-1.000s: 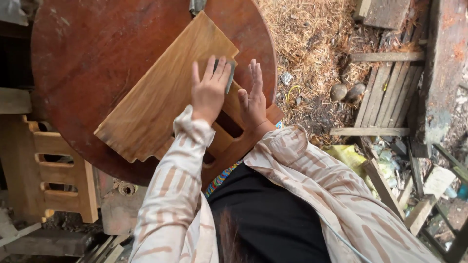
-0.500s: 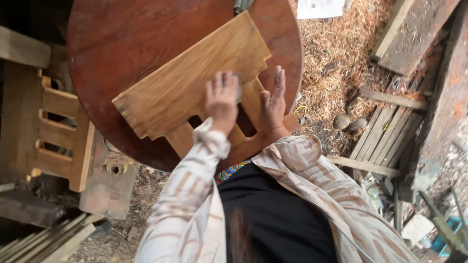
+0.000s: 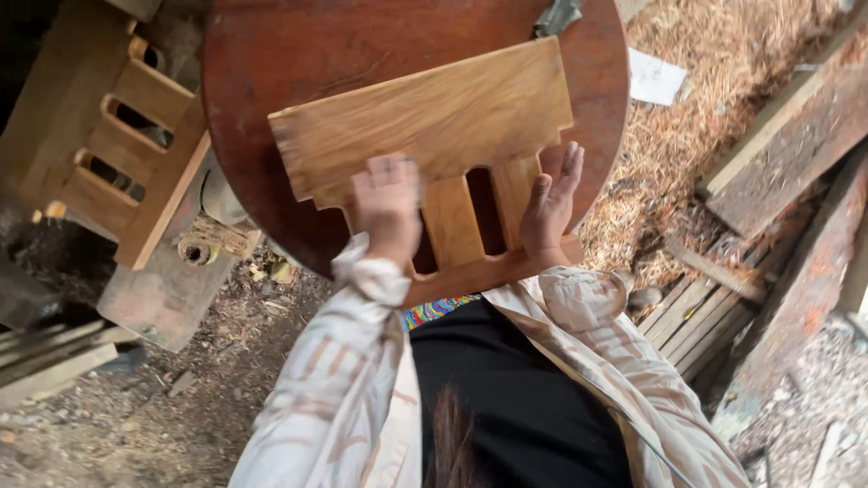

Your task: The person sands a wooden chair backrest using a sanding block. They hold the piece vertically at first, then place it on a round table to sand the flat surfaces and edges.

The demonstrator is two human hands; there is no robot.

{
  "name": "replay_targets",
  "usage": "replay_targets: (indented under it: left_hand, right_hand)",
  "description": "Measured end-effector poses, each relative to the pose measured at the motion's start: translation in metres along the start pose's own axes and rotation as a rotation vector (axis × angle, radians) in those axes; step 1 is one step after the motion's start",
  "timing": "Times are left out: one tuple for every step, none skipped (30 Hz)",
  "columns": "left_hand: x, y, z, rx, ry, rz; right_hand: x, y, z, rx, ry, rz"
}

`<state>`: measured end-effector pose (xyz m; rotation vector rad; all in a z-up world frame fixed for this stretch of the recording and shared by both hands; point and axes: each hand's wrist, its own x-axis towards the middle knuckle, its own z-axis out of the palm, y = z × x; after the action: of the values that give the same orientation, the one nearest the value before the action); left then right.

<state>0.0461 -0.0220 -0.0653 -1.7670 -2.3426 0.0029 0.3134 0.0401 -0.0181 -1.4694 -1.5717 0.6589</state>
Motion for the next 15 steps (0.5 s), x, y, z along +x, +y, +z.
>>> replay_targets:
  left_hand:
    - [0.005, 0.026, 0.001, -0.176, -0.022, 0.138]
    - [0.01, 0.052, 0.003, -0.354, -0.041, 0.283]
    - [0.01, 0.039, -0.003, -0.355, -0.039, 0.265]
    - [0.011, 0.026, -0.009, -0.344, -0.052, 0.207]
    - [0.012, 0.015, -0.015, -0.333, -0.064, 0.149]
    - [0.012, -0.019, -0.019, -0.33, -0.063, 0.143]
    - [0.011, -0.052, -0.022, -0.311, -0.086, 0.076]
    - [0.01, -0.082, -0.026, -0.299, -0.11, 0.016]
    - [0.012, -0.092, -0.031, -0.302, -0.11, 0.017]
    - [0.014, -0.101, -0.037, -0.29, -0.134, -0.045]
    - [0.015, -0.111, -0.042, -0.278, -0.158, -0.107]
    - [0.024, -0.074, -0.033, -0.28, -0.151, -0.116]
    - [0.036, -0.037, -0.024, 0.385, 0.076, -0.065]
    - [0.047, 0.001, -0.014, 1.044, 0.301, -0.005]
    - [0.041, 0.03, -0.009, 1.041, 0.3, -0.015]
  right_hand:
    - [0.001, 0.002, -0.001, 0.015, 0.003, 0.0]
    - [0.0, 0.003, -0.002, 0.027, 0.01, 0.004]
    - [-0.002, 0.006, -0.003, 0.028, -0.004, -0.006]
    - [-0.002, 0.009, -0.004, 0.019, -0.001, -0.001]
    - [-0.001, 0.012, -0.006, 0.009, 0.003, 0.004]
    - [-0.001, 0.009, -0.004, 0.014, -0.002, 0.0]
    - [0.0, 0.007, -0.002, 0.005, -0.014, 0.008]
    - [0.0, 0.005, -0.004, -0.009, -0.02, 0.019]
    - [0.001, 0.006, -0.001, -0.012, -0.018, 0.018]
    - [0.002, 0.006, 0.001, -0.054, -0.011, 0.027]
    - [0.002, 0.007, 0.004, -0.096, -0.003, 0.037]
    - [0.002, 0.003, 0.002, -0.093, -0.006, 0.026]
    - [0.002, 0.0, 0.001, -0.092, -0.022, 0.043]
    - [0.002, -0.003, -0.002, -0.096, -0.038, 0.06]
    - [0.005, -0.005, 0.0, -0.099, -0.041, 0.052]
